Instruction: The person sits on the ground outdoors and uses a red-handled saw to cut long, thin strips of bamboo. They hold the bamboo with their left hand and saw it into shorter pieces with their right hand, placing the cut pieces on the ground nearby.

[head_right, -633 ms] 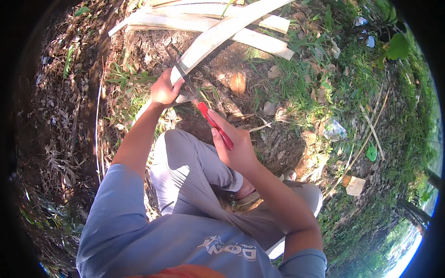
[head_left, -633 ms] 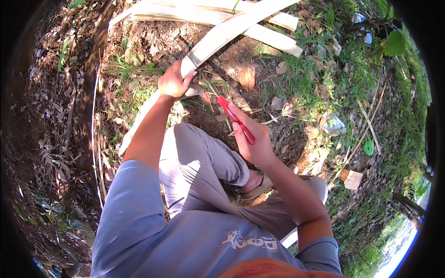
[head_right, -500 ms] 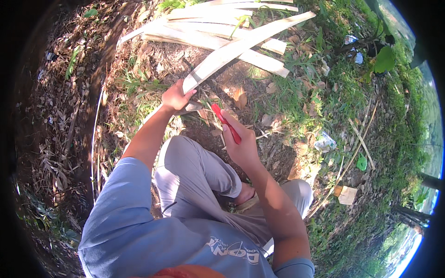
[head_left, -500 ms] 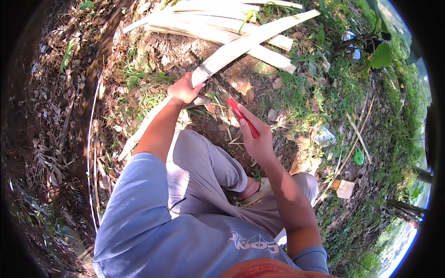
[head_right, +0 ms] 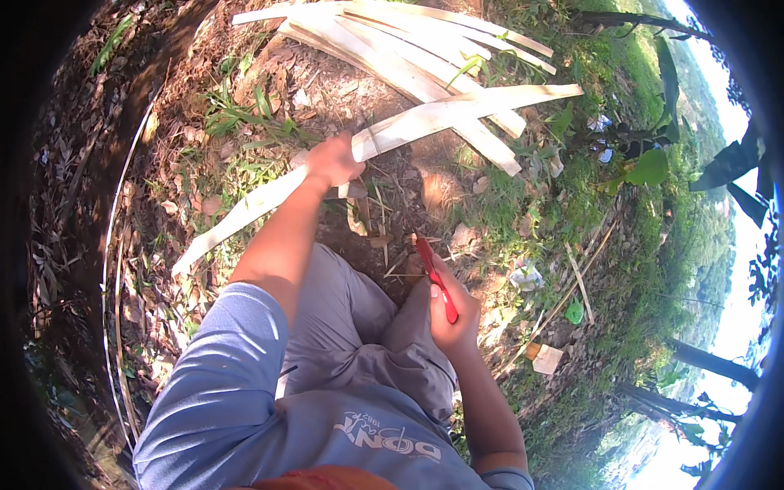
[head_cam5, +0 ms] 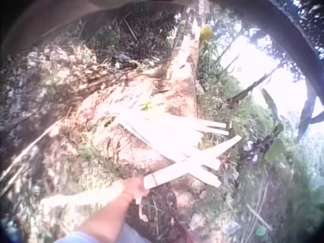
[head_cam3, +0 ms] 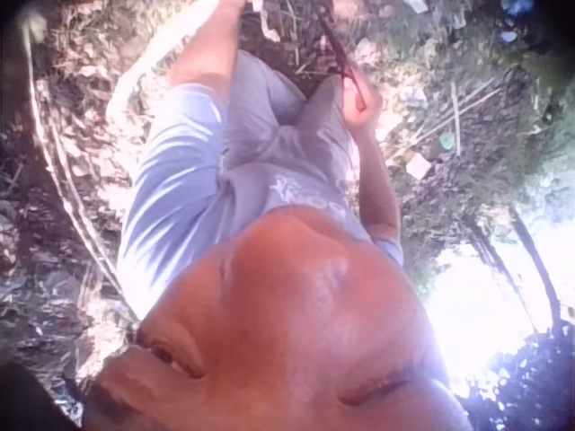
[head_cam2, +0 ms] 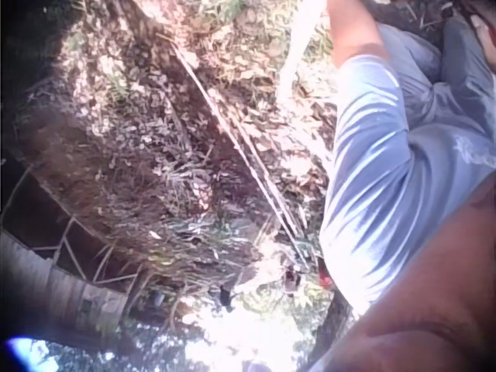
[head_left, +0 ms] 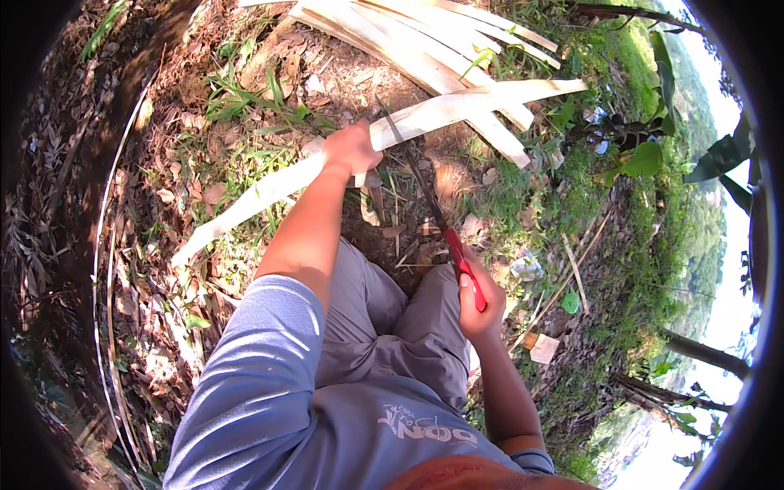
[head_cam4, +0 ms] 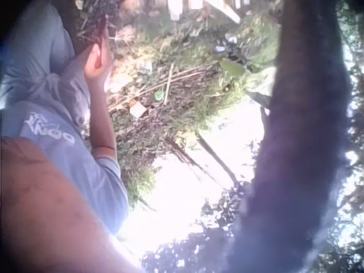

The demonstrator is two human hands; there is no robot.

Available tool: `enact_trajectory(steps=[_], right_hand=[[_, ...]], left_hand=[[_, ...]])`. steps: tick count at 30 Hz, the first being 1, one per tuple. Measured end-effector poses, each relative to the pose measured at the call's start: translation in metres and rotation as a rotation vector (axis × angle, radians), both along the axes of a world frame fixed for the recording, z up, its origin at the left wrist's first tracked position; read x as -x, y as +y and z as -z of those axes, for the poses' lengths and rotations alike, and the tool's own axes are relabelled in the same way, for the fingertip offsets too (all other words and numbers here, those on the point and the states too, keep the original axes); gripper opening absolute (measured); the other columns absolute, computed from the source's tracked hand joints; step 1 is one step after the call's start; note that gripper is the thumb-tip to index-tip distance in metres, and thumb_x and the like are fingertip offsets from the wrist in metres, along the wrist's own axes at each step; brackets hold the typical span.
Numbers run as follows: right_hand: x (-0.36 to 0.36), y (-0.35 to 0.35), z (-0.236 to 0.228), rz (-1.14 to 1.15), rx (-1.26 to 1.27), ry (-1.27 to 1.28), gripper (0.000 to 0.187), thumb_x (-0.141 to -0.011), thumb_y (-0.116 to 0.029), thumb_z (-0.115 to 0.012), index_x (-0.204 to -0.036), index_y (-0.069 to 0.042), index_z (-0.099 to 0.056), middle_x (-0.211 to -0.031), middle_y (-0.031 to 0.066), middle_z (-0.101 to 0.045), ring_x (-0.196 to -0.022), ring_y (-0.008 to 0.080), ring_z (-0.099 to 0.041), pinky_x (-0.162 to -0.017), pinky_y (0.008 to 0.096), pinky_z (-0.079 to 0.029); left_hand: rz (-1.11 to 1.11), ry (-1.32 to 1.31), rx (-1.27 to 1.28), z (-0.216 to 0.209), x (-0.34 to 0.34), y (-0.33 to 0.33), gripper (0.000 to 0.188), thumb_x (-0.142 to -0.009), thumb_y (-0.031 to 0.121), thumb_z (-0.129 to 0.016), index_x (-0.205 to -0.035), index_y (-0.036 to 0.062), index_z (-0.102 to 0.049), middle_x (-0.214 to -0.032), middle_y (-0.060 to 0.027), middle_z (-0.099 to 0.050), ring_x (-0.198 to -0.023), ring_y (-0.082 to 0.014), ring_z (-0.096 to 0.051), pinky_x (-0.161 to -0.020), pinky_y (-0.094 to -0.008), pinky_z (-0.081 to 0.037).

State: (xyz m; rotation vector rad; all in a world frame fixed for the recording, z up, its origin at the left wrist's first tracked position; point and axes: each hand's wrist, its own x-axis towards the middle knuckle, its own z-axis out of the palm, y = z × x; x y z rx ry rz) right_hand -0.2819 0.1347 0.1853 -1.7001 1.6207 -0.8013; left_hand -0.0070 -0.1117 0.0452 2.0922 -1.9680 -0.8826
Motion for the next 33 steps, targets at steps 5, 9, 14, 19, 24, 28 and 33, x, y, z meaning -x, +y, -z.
enact_trajectory(steps=[5,9,14,19,24,28,33], right_hand=[[-0.015,-0.026,-0.004,0.033,-0.077,-0.014,0.044,-0.109,-0.014,-0.06,-0.15,0.002,-0.063,-0.131,0.0221,-0.077,-0.11,0.0214,-0.075,-0.098,0.0329,-0.055],[-0.052,-0.086,0.023,0.03,-0.1,-0.187,0.043,-0.109,-0.007,-0.06,-0.15,0.001,-0.063,-0.123,0.0191,-0.08,-0.089,0.0109,-0.068,-0.082,0.0277,-0.054],[-0.065,-0.119,0.06,-0.01,0.139,-0.153,0.043,-0.107,-0.003,-0.059,-0.149,0.001,-0.064,-0.122,0.0197,-0.079,-0.09,0.0101,-0.068,-0.081,0.0266,-0.055],[-0.008,-0.037,0.051,0.027,-0.057,-0.008,0.042,-0.106,-0.009,-0.061,-0.147,0.001,-0.066,-0.131,0.0237,-0.076,-0.109,0.0243,-0.079,-0.095,0.0304,-0.058],[0.022,0.026,-0.004,-0.019,-0.038,0.091,0.052,-0.111,-0.03,-0.062,-0.147,0.007,-0.063,-0.122,0.021,-0.079,-0.106,0.0215,-0.076,-0.099,0.0339,-0.055],[0.008,-0.018,0.042,-0.035,0.159,0.024,0.044,-0.106,-0.016,-0.065,-0.147,0.0,-0.066,-0.123,0.0208,-0.079,-0.096,0.0236,-0.081,-0.088,0.0321,-0.059],[-0.065,-0.122,0.07,-0.012,0.101,-0.196,0.044,-0.109,-0.012,-0.061,-0.151,-0.001,-0.064,-0.101,0.0077,-0.076,-0.081,0.0101,-0.062,-0.077,0.0279,-0.052]], left_hand=[[-0.006,0.034,0.062,0.009,-0.006,-0.003,0.052,-0.082,0.03,-0.08,-0.124,0.0027,-0.067,-0.111,-0.0247,-0.078,-0.107,-0.0435,-0.075,-0.095,-0.0516,-0.06],[0.03,0.008,0.053,0.008,-0.005,-0.006,0.052,-0.082,0.03,-0.081,-0.124,0.0022,-0.065,-0.11,-0.025,-0.078,-0.107,-0.0438,-0.075,-0.095,-0.051,-0.06],[0.026,-0.029,-0.024,-0.002,-0.001,-0.009,0.054,-0.083,0.033,-0.081,-0.125,0.0022,-0.065,-0.114,-0.0249,-0.078,-0.11,-0.0435,-0.074,-0.098,-0.0506,-0.059],[0.017,-0.011,-0.025,-0.007,-0.002,-0.01,0.053,-0.083,0.034,-0.081,-0.125,0.0039,-0.066,-0.117,-0.0247,-0.078,-0.112,-0.0424,-0.074,-0.098,-0.0505,-0.059],[0.018,0.007,0.008,-0.003,-0.006,-0.007,0.052,-0.082,0.035,-0.082,-0.123,0.0058,-0.066,-0.115,-0.024,-0.078,-0.11,-0.0424,-0.074,-0.098,-0.0498,-0.059],[0.048,0.018,0.04,0.001,-0.002,-0.007,0.051,-0.082,0.034,-0.082,-0.12,0.0045,-0.065,-0.111,-0.0244,-0.078,-0.107,-0.0437,-0.075,-0.097,-0.0498,-0.059],[0.04,-0.04,0.007,-0.006,-0.002,-0.01,0.057,-0.082,0.036,-0.084,-0.123,0.0013,-0.063,-0.113,-0.0251,-0.077,-0.109,-0.0434,-0.074,-0.098,-0.051,-0.058]])
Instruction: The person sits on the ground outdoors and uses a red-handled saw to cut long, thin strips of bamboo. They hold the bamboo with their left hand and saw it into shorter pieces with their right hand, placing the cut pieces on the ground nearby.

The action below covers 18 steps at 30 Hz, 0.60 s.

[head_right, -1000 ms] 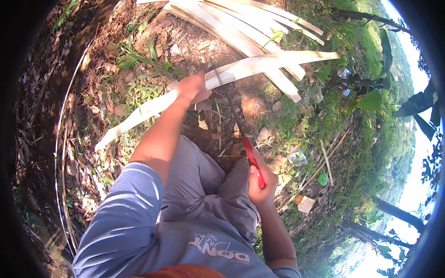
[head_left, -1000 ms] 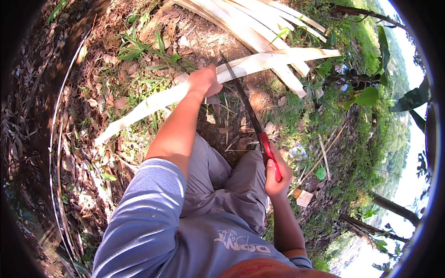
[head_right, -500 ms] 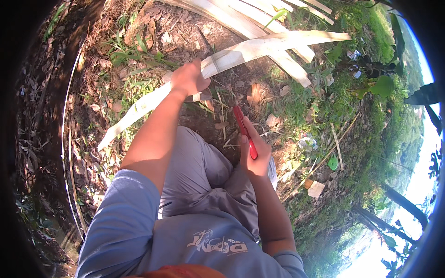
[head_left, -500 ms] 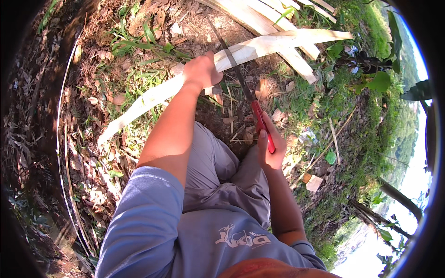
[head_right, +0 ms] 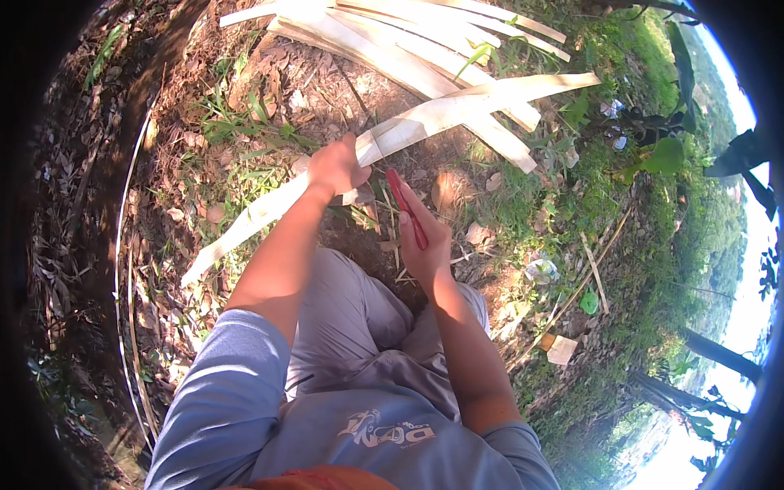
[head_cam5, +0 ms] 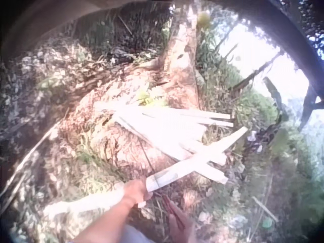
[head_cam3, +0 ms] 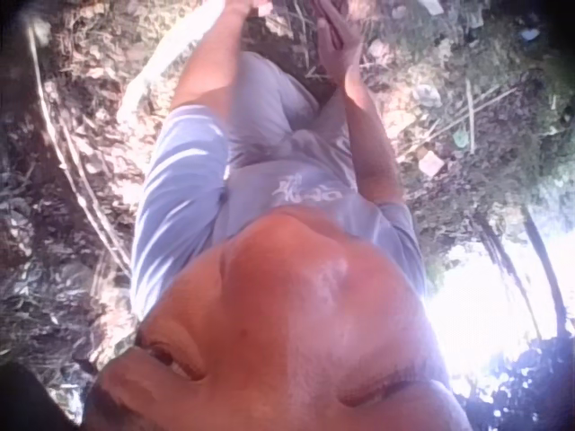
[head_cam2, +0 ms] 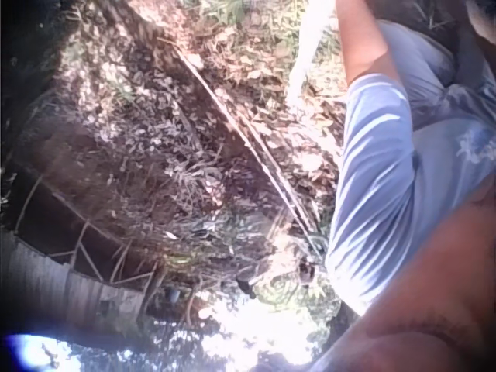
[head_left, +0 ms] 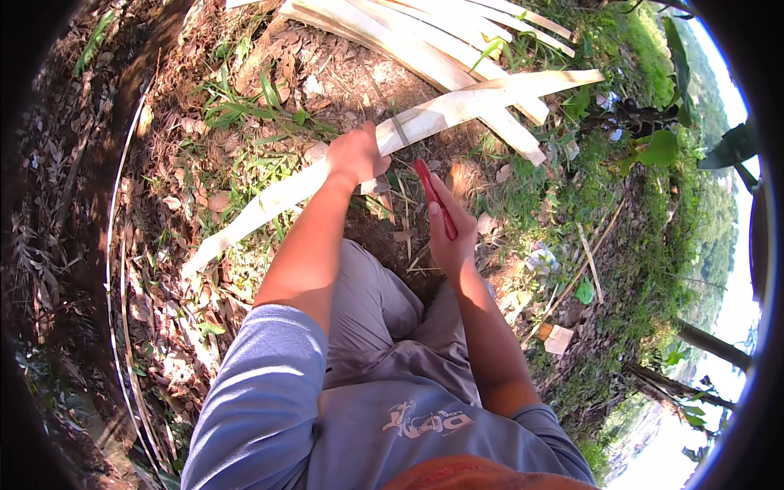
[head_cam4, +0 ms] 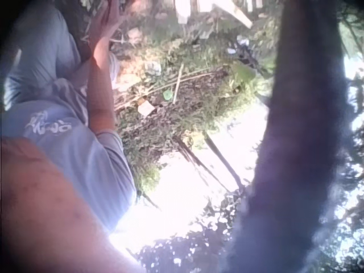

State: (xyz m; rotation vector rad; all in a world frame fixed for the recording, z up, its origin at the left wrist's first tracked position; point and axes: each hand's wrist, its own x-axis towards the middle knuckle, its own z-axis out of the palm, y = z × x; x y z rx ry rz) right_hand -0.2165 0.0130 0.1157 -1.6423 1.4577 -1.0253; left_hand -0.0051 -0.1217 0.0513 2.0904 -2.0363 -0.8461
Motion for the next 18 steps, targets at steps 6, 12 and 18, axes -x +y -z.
enact_trajectory(steps=[6,12,18], right_hand=[[0.015,0.033,0.005,0.066,-0.112,-0.016,0.044,-0.109,-0.016,-0.062,-0.151,-0.003,-0.064,-0.095,0.0065,-0.073,-0.078,0.0088,-0.06,-0.075,0.0269,-0.052],[0.098,0.156,-0.033,0.04,-0.186,0.171,0.045,-0.107,-0.02,-0.064,-0.149,-0.003,-0.065,-0.094,0.0101,-0.077,-0.073,0.0158,-0.066,-0.073,0.0302,-0.053],[0.069,0.108,-0.016,0.011,0.007,0.172,0.041,-0.106,-0.011,-0.065,-0.146,-0.003,-0.067,-0.109,0.0156,-0.081,-0.083,0.0143,-0.074,-0.077,0.0294,-0.056]], left_hand=[[-0.047,-0.017,-0.079,-0.011,0.004,0.002,0.064,-0.083,0.038,-0.085,-0.133,0.0044,-0.063,-0.123,-0.0221,-0.077,-0.12,-0.0389,-0.072,-0.104,-0.0486,-0.056],[-0.01,0.001,-0.03,0.001,0.004,0.002,0.062,-0.082,0.037,-0.085,-0.129,0.0035,-0.064,-0.116,-0.0227,-0.078,-0.112,-0.0406,-0.074,-0.099,-0.0498,-0.058],[-0.012,-0.021,-0.004,0.0,0.003,0.001,0.061,-0.08,0.037,-0.085,-0.125,0.0006,-0.064,-0.111,-0.0251,-0.078,-0.108,-0.0425,-0.075,-0.097,-0.0506,-0.059]])
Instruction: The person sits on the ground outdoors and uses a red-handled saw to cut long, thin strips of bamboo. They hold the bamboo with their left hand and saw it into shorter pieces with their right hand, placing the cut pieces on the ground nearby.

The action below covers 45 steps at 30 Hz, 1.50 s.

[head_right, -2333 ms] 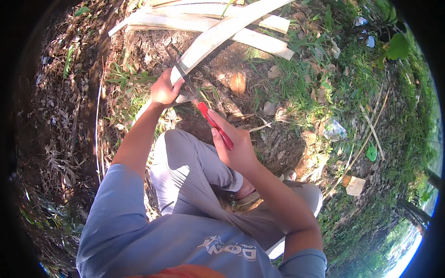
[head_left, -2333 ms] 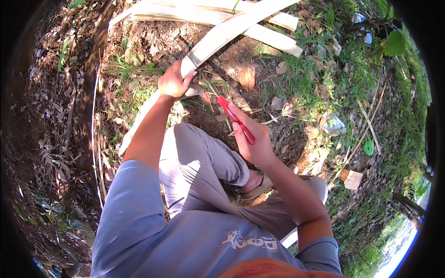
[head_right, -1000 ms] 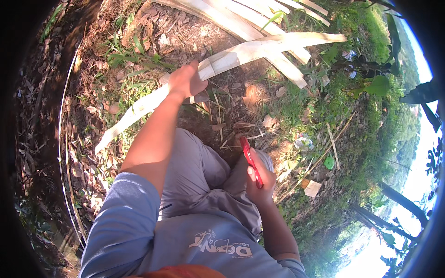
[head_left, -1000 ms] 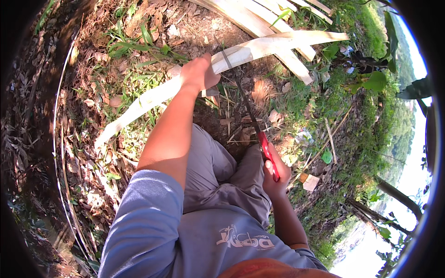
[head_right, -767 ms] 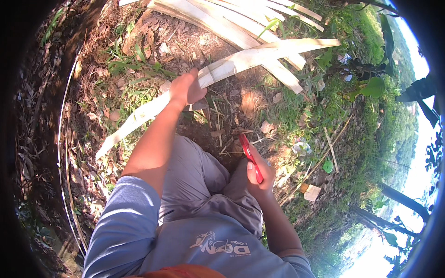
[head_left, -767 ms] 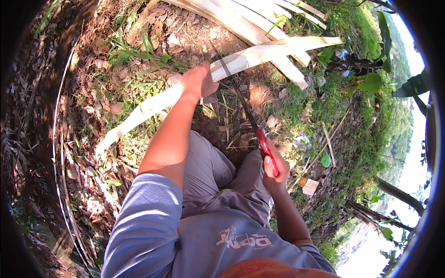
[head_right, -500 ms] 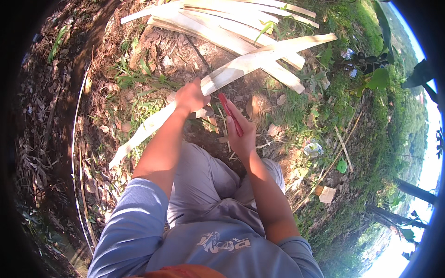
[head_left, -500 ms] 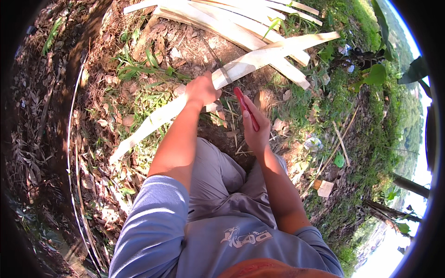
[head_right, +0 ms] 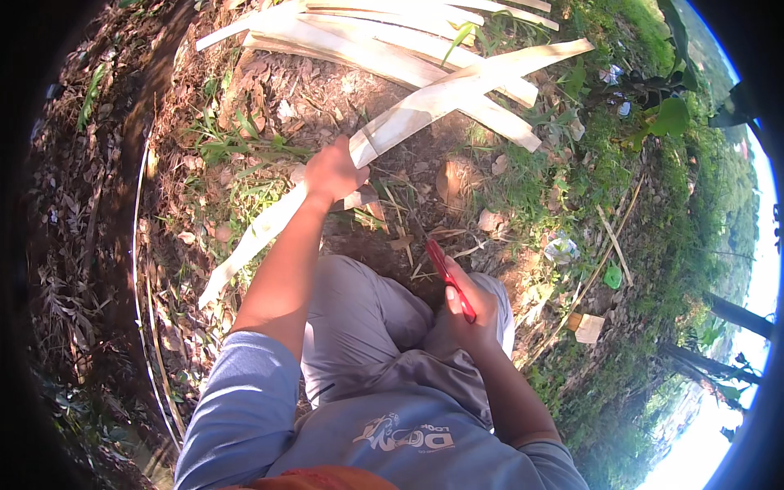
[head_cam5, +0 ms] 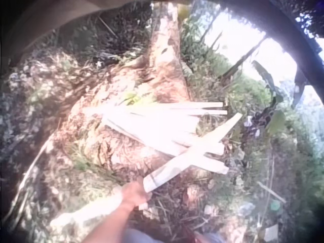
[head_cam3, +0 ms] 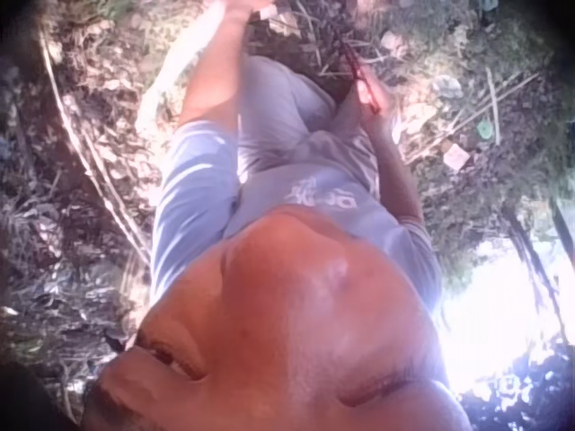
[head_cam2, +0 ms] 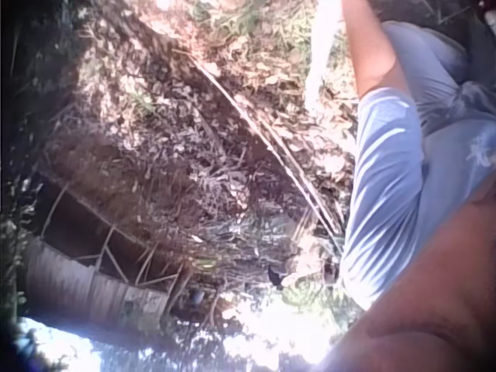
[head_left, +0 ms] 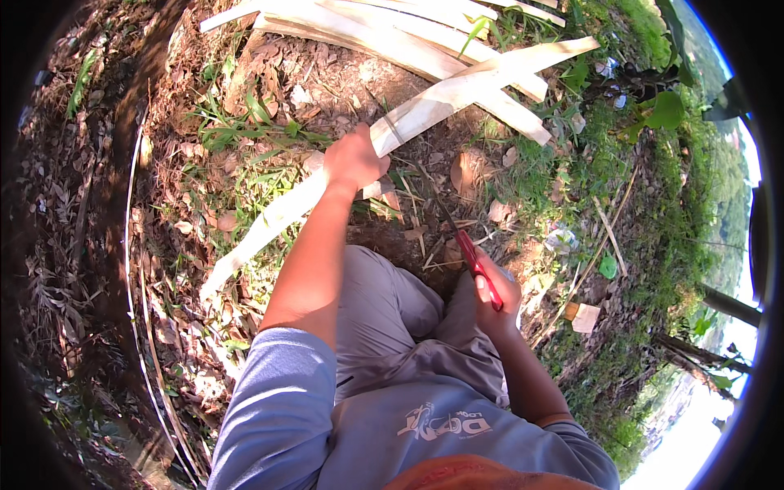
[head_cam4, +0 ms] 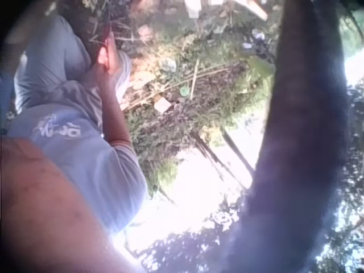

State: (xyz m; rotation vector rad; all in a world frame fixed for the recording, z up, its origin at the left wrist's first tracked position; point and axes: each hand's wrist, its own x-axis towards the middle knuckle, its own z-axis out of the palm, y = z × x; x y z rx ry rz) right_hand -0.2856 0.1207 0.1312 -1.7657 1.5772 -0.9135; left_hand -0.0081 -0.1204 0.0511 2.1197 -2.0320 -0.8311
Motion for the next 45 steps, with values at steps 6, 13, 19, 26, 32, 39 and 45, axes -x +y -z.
enact_trajectory(steps=[6,13,19,26,32,39,45], right_hand=[[-0.069,-0.118,0.037,0.022,-0.01,-0.25,0.042,-0.107,-0.008,-0.063,-0.149,-0.004,-0.066,-0.088,0.0053,-0.071,-0.069,0.0051,-0.054,-0.066,0.0243,-0.048],[-0.019,-0.043,0.018,0.062,-0.219,-0.031,0.046,-0.105,-0.011,-0.064,-0.15,-0.004,-0.065,-0.101,0.0145,-0.08,-0.078,0.0103,-0.07,-0.073,0.0265,-0.053],[0.043,0.044,-0.002,0.007,-0.039,0.094,0.056,-0.111,-0.034,-0.058,-0.15,0.006,-0.062,-0.085,0.0048,-0.073,-0.067,0.0102,-0.061,-0.067,0.0272,-0.05],[-0.047,-0.081,0.035,-0.005,-0.014,-0.117,0.046,-0.111,-0.021,-0.06,-0.151,0.001,-0.063,-0.095,0.0031,-0.073,-0.07,0.0068,-0.055,-0.065,0.0263,-0.047],[-0.078,-0.125,0.042,-0.012,0.016,-0.229,0.044,-0.109,-0.007,-0.059,-0.152,-0.002,-0.063,-0.099,0.005,-0.074,-0.074,0.0054,-0.055,-0.068,0.0246,-0.047],[0.027,0.031,0.035,0.002,0.017,0.083,0.053,-0.109,-0.028,-0.063,-0.15,0.005,-0.062,-0.121,0.0186,-0.08,-0.093,0.0143,-0.074,-0.08,0.0312,-0.056],[0.018,0.015,-0.011,-0.024,-0.052,0.118,0.047,-0.109,-0.024,-0.061,-0.148,0.004,-0.064,-0.119,0.0208,-0.079,-0.085,0.0174,-0.075,-0.075,0.0303,-0.056]], left_hand=[[0.003,-0.016,-0.019,0.0,0.003,-0.001,0.063,-0.081,0.037,-0.082,-0.129,0.0011,-0.064,-0.113,-0.0252,-0.078,-0.11,-0.0421,-0.075,-0.098,-0.0499,-0.059],[-0.005,-0.013,-0.016,-0.002,0.0,0.0,0.057,-0.083,0.039,-0.084,-0.124,0.0026,-0.066,-0.114,-0.0208,-0.079,-0.11,-0.0383,-0.076,-0.097,-0.047,-0.06],[0.001,0.061,0.048,0.007,-0.003,0.005,0.051,-0.082,0.035,-0.084,-0.115,0.0013,-0.065,-0.108,-0.0248,-0.078,-0.106,-0.0445,-0.074,-0.094,-0.0511,-0.059],[-0.025,0.011,0.007,0.003,-0.001,0.002,0.053,-0.083,0.036,-0.085,-0.117,0.0008,-0.065,-0.109,-0.0249,-0.078,-0.107,-0.0424,-0.075,-0.095,-0.0504,-0.059],[-0.002,-0.027,-0.032,-0.005,0.003,0.0,0.058,-0.085,0.039,-0.085,-0.127,0.004,-0.066,-0.118,-0.02,-0.079,-0.114,-0.0367,-0.076,-0.1,-0.0463,-0.06],[-0.008,0.03,0.011,0.0,-0.002,0.003,0.052,-0.085,0.036,-0.083,-0.122,0.0031,-0.066,-0.112,-0.0219,-0.078,-0.109,-0.0414,-0.075,-0.096,-0.0504,-0.059],[-0.022,0.052,0.017,0.011,-0.007,0.005,0.053,-0.085,0.036,-0.08,-0.125,0.0048,-0.064,-0.11,-0.0207,-0.078,-0.106,-0.0423,-0.075,-0.095,-0.0502,-0.06]])
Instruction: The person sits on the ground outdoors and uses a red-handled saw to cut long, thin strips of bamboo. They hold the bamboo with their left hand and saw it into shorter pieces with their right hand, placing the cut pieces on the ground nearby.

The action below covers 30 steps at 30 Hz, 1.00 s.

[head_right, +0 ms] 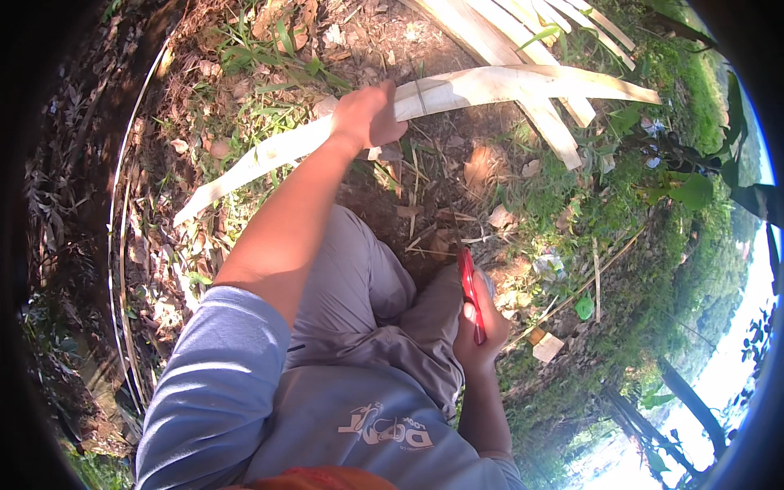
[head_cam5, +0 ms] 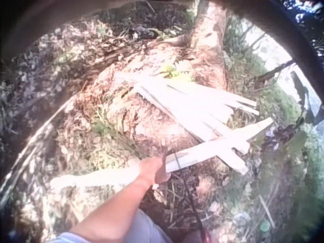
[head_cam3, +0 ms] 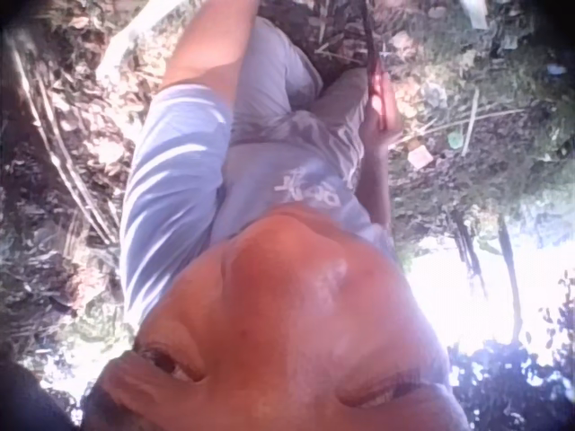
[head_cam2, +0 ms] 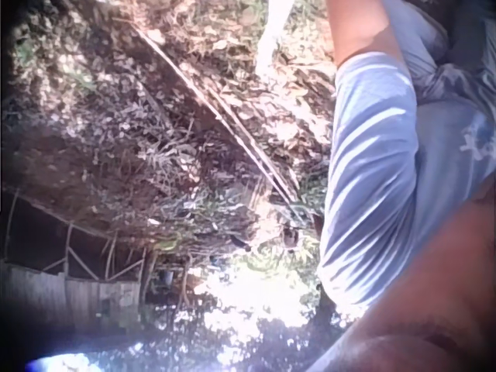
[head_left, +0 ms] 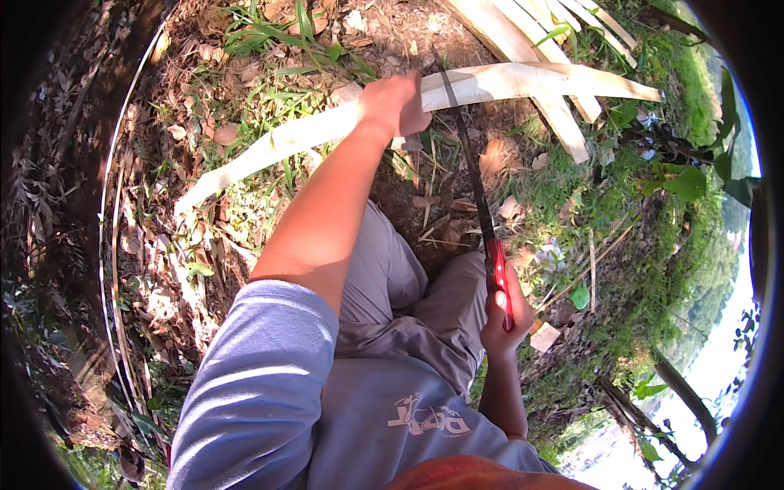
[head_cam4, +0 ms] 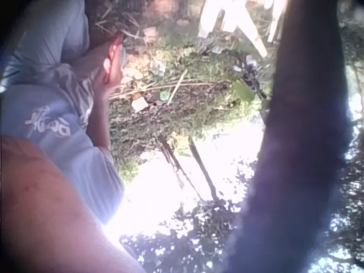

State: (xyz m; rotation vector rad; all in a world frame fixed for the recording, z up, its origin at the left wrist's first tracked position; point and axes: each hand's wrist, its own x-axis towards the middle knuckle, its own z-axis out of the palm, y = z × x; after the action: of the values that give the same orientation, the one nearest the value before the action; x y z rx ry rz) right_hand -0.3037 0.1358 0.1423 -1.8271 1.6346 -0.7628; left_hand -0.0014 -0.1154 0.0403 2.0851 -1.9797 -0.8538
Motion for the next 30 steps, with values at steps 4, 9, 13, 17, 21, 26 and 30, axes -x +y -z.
enact_trajectory(steps=[4,9,13,17,21,26,30], right_hand=[[-0.06,-0.105,0.022,0.023,-0.011,-0.216,0.041,-0.109,-0.011,-0.062,-0.15,-0.002,-0.065,-0.115,0.0134,-0.08,-0.079,0.0083,-0.064,-0.073,0.0249,-0.052],[-0.09,-0.151,0.056,-0.019,0.124,-0.333,0.043,-0.108,-0.003,-0.06,-0.15,-0.003,-0.065,-0.09,0.0019,-0.07,-0.073,0.0051,-0.054,-0.067,0.0239,-0.047],[-0.052,-0.077,0.046,0.064,-0.01,-0.052,0.045,-0.108,-0.013,-0.062,-0.152,-0.003,-0.063,-0.098,0.0105,-0.079,-0.079,0.0145,-0.071,-0.075,0.0302,-0.056],[0.029,0.031,0.041,0.015,0.031,-0.002,0.05,-0.108,-0.024,-0.061,-0.15,0.004,-0.062,-0.094,0.0105,-0.073,-0.078,0.0147,-0.066,-0.071,0.0283,-0.05],[0.032,0.052,0.006,0.014,-0.049,-0.041,0.05,-0.109,-0.026,-0.061,-0.147,0.007,-0.063,-0.126,0.028,-0.077,-0.104,0.0306,-0.081,-0.087,0.0371,-0.06],[-0.058,-0.094,0.044,0.096,-0.067,-0.178,0.045,-0.109,-0.023,-0.062,-0.149,-0.002,-0.066,-0.102,0.0124,-0.08,-0.074,0.0114,-0.066,-0.07,0.027,-0.052],[-0.099,-0.172,0.079,-0.011,0.255,-0.347,0.042,-0.107,-0.008,-0.061,-0.149,-0.001,-0.066,-0.091,0.0062,-0.074,-0.073,0.0066,-0.058,-0.065,0.0252,-0.047]], left_hand=[[0.03,-0.024,-0.008,-0.004,0.004,-0.003,0.055,-0.084,0.036,-0.082,-0.125,0.0045,-0.064,-0.112,-0.0213,-0.078,-0.108,-0.042,-0.075,-0.096,-0.0498,-0.059],[0.017,-0.036,-0.041,-0.014,0.008,-0.003,0.055,-0.086,0.035,-0.082,-0.128,0.0046,-0.064,-0.117,-0.021,-0.078,-0.112,-0.0403,-0.074,-0.099,-0.0493,-0.058],[0.02,-0.029,-0.078,-0.013,0.002,-0.005,0.057,-0.087,0.036,-0.083,-0.13,0.0051,-0.064,-0.119,-0.021,-0.078,-0.114,-0.0394,-0.074,-0.1,-0.049,-0.058],[0.001,0.002,-0.029,-0.011,0.004,-0.001,0.054,-0.085,0.033,-0.08,-0.129,0.006,-0.066,-0.118,-0.0178,-0.079,-0.111,-0.0368,-0.075,-0.098,-0.046,-0.06],[-0.002,-0.005,-0.021,-0.005,0.003,-0.001,0.052,-0.084,0.032,-0.08,-0.127,0.0071,-0.067,-0.116,-0.0182,-0.079,-0.109,-0.0369,-0.076,-0.096,-0.0464,-0.061],[0.016,-0.018,-0.026,-0.008,0.006,-0.002,0.056,-0.087,0.035,-0.081,-0.131,0.0057,-0.063,-0.115,-0.0211,-0.078,-0.11,-0.0408,-0.075,-0.098,-0.0493,-0.059],[0.03,-0.03,-0.049,-0.015,0.008,-0.002,0.058,-0.086,0.034,-0.082,-0.132,0.0051,-0.063,-0.118,-0.0214,-0.078,-0.113,-0.0403,-0.074,-0.099,-0.0498,-0.059]])
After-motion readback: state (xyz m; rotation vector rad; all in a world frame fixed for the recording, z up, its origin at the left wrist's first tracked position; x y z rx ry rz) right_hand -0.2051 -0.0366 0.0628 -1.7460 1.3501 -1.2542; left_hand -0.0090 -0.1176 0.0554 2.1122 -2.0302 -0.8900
